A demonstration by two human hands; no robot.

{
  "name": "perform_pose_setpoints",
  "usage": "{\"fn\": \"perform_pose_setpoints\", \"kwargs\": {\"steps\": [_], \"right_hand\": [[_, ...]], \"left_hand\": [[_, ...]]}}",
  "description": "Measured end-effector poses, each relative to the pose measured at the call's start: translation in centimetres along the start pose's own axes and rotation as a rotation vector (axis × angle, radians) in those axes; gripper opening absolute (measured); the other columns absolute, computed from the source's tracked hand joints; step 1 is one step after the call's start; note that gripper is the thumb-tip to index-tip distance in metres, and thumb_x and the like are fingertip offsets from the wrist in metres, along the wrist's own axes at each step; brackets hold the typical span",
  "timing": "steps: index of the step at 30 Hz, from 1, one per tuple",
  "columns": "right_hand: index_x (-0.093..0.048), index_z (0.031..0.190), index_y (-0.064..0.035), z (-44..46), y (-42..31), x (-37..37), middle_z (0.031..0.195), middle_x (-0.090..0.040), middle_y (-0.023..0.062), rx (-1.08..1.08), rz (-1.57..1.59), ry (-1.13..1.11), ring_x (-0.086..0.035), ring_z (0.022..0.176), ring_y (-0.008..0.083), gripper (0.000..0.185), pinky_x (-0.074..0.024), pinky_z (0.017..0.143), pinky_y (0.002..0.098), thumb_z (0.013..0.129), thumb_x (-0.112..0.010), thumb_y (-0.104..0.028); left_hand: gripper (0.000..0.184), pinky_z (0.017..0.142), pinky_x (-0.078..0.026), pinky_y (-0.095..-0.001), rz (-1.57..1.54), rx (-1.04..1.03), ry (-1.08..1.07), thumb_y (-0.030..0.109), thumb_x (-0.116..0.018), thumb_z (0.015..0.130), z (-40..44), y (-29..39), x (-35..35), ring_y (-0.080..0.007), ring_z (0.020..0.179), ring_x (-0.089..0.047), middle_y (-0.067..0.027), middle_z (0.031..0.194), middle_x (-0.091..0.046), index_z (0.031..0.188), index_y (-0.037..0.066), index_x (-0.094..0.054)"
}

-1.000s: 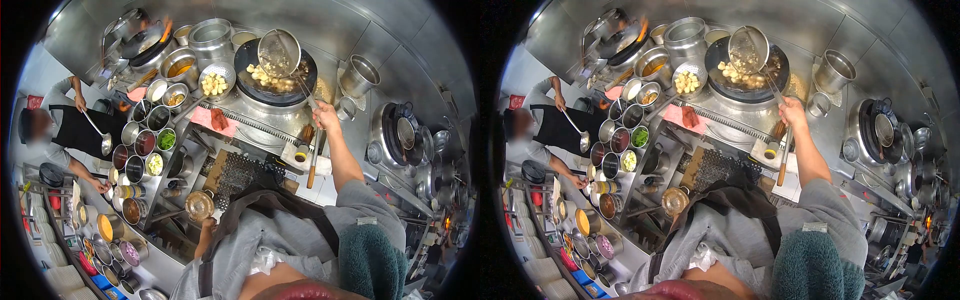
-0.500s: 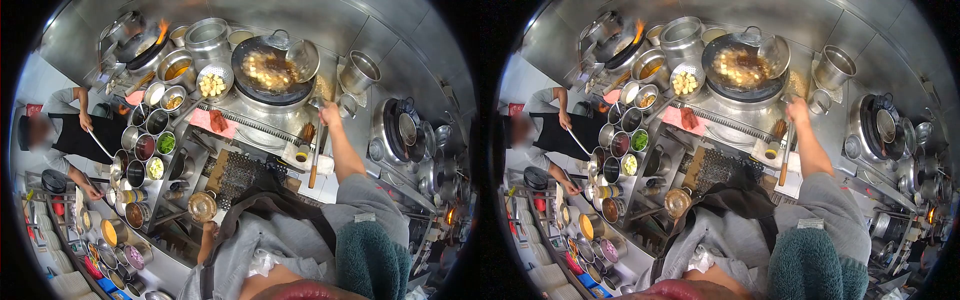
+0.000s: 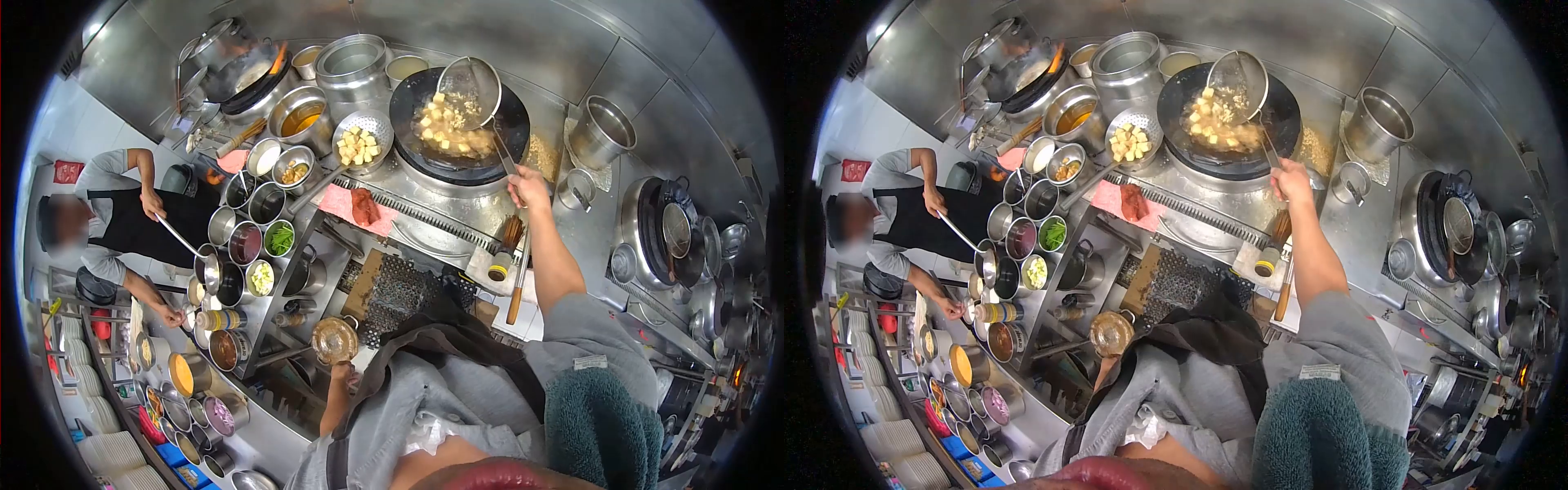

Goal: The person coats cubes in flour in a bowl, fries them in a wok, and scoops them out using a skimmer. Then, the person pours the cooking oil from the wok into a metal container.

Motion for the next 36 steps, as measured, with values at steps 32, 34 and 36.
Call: {"fn": "perform_pose_setpoints", "kwargs": {"steps": [32, 34, 36], "right_hand": [[-0.056, 0.118, -0.0085, 0.2, -0.8, 12.2, 0.068, -0.061, 0.0117, 0.206, -0.656, 0.578, -0.059, 0.053, 0.0246, 0.038, -0.0464, 0.049, 0.0369, 0.080, -0.052, -0.014], [-0.053, 0.121, -0.0072, -0.5, 0.1, 11.2, 0.063, -0.057, 0.0087, 0.171, -0.549, 0.517, -0.052, 0.046, 0.0190, 0.040, -0.0414, 0.042, 0.0332, 0.081, -0.050, -0.012], [-0.051, 0.123, -0.0059, -1.7, 0.5, 9.7, 0.058, -0.053, 0.0056, 0.130, -0.440, 0.455, -0.045, 0.038, 0.0133, 0.042, -0.0364, 0.034, 0.0296, 0.081, -0.048, -0.010]], "left_hand": [[0.035, 0.087, -0.045, -0.0418, 0.958, -0.588, 0.820, 0.023, -0.053, 0.073, -7.8, 51.6, 5.9, -0.0350, 0.103, -0.056, -0.0206, 0.108, -0.059, 0.098, 0.001, -0.064], [0.037, 0.089, -0.044, -0.0414, 0.995, -0.555, 0.763, 0.024, -0.055, 0.072, -4.9, 52.2, 6.8, -0.0336, 0.108, -0.054, -0.0204, 0.111, -0.058, 0.099, 0.001, -0.064], [0.038, 0.089, -0.044, -0.0413, 1.010, -0.562, 0.683, 0.026, -0.057, 0.071, -2.8, 52.9, 7.4, -0.0334, 0.106, -0.055, -0.0202, 0.110, -0.059, 0.099, 0.001, -0.064]]}}
Point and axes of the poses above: each hand's wrist, its own z-axis towards the middle knuckle, its own x-axis out of the back of the hand, y = z × x, the point moved 4 cm from there along z, towards the middle knuckle
